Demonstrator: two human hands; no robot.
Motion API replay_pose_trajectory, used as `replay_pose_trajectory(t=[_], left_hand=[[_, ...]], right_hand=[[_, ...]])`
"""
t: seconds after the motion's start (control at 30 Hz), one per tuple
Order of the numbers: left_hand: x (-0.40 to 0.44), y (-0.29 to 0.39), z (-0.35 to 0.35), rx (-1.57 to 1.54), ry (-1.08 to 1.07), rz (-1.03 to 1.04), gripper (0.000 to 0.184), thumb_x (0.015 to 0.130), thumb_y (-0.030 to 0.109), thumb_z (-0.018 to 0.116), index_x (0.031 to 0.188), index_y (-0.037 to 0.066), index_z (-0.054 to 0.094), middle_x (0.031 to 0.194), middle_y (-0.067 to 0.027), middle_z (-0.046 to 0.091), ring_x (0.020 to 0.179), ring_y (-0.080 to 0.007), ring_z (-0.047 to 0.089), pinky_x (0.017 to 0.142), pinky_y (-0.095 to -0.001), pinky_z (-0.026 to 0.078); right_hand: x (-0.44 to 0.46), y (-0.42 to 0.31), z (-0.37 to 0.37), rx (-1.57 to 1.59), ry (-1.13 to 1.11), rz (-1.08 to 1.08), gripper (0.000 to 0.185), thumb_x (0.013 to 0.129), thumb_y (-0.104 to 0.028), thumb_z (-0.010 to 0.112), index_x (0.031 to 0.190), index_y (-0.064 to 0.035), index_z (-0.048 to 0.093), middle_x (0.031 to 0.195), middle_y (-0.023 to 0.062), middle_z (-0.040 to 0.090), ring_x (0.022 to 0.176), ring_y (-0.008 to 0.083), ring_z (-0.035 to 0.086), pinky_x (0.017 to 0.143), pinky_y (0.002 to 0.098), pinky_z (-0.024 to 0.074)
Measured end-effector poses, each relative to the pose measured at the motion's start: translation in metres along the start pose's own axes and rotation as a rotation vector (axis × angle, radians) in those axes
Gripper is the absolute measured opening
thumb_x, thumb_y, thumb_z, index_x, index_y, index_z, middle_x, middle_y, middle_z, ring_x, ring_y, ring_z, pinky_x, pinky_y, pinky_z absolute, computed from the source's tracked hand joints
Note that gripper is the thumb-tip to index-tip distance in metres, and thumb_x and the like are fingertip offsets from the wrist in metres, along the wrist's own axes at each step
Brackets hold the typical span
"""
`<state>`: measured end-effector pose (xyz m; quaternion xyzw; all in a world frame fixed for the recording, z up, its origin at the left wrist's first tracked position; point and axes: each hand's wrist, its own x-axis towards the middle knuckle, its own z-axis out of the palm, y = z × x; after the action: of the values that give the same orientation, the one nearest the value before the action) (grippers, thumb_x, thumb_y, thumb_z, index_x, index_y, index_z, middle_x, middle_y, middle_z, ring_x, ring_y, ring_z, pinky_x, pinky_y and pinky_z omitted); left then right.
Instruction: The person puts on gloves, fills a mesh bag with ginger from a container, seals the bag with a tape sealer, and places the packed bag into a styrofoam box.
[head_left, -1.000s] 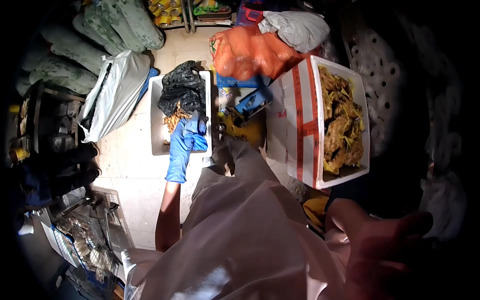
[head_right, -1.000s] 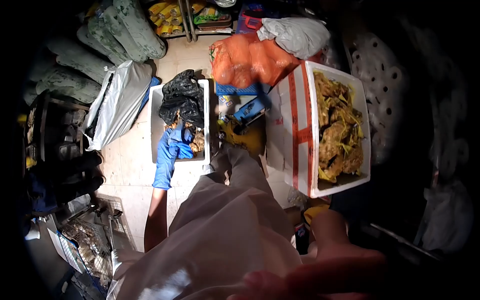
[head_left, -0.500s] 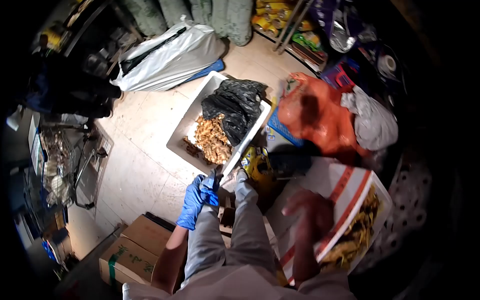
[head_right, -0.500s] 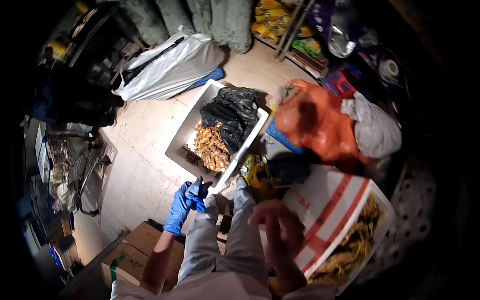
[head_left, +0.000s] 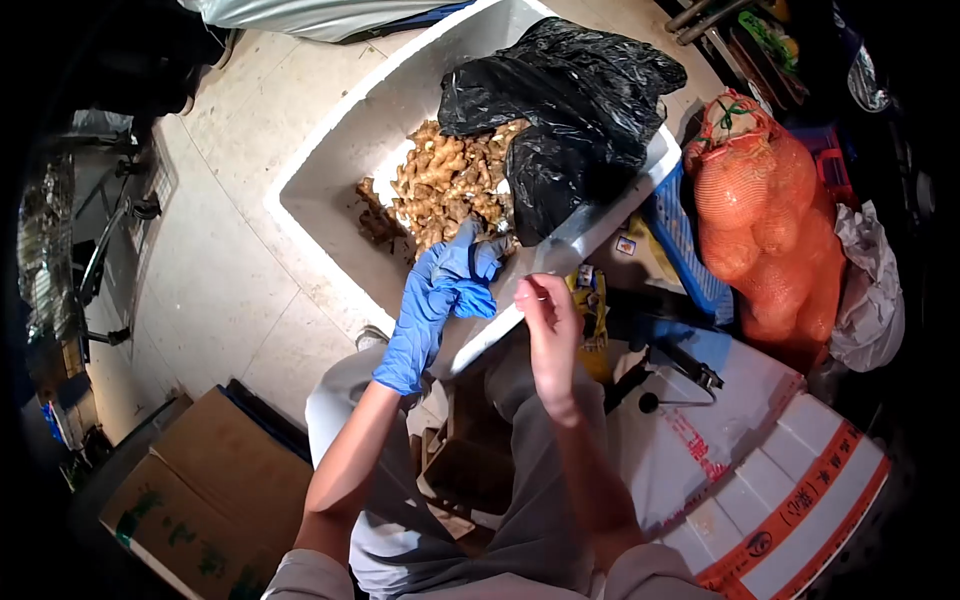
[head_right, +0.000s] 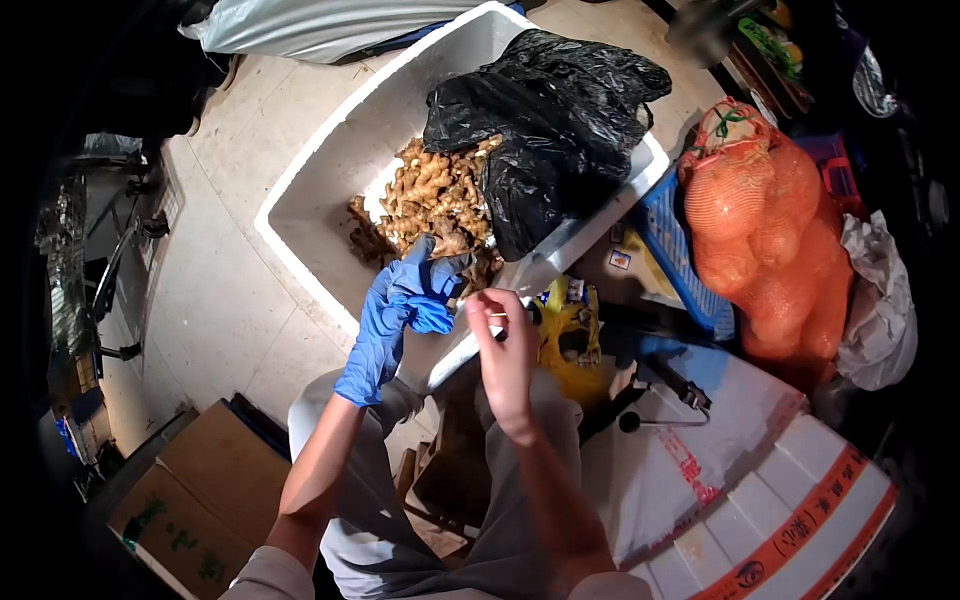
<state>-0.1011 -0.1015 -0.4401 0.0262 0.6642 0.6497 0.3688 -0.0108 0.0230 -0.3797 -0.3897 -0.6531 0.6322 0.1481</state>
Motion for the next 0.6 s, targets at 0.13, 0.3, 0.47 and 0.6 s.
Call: replay_pose_trajectory(t=[0.13,0.3,0.47,0.6], left_hand=[[0.022,0.008,0.008,0.032,0.034,0.165,0.023,0.084,0.021,0.05,0.092,0.0,0.047,0.077,-0.006,0.055,0.068,-0.0115,0.051,0.06,-0.025,0.043],[0.017,-0.001,0.01,0.319,0.159,0.17,0.03,0.077,0.024,0.061,0.093,0.003,0.049,0.072,-0.0109,0.053,0.065,-0.0199,0.052,0.063,-0.0315,0.043],[-0.001,0.01,0.017,0.382,0.161,0.517,0.038,0.07,0.026,0.068,0.096,0.005,0.049,0.08,-0.0096,0.052,0.072,-0.0169,0.051,0.069,-0.0286,0.043],[0.005,0.01,-0.001,0.222,0.261,0.491,0.026,0.073,0.02,0.066,0.088,0.004,0.052,0.08,-0.0069,0.052,0.068,-0.0134,0.048,0.063,-0.0264,0.041]], right_hand=[[0.016,0.016,0.035,-0.175,-0.189,-0.369,0.03,0.071,-0.004,0.062,0.099,-0.0019,0.05,0.089,0.0101,0.052,0.079,0.0192,0.054,0.069,0.0285,0.0438],[0.028,0.047,0.038,-0.206,-0.079,-0.277,0.018,0.072,0.001,0.055,0.089,-0.0022,0.052,0.061,0.0082,0.051,0.058,0.0132,0.053,0.051,0.0256,0.0408],[0.04,0.053,0.016,0.06,0.099,-0.355,0.009,0.077,0.002,0.05,0.085,-0.0007,0.052,0.055,0.0012,0.049,0.047,0.0033,0.041,0.042,0.0212,0.0315],[0.039,0.047,0.009,-0.016,0.106,-0.288,0.018,0.083,-0.004,0.041,0.091,0.0004,0.056,0.059,0.0034,0.053,0.047,0.0057,0.045,0.046,0.0203,0.0383]])
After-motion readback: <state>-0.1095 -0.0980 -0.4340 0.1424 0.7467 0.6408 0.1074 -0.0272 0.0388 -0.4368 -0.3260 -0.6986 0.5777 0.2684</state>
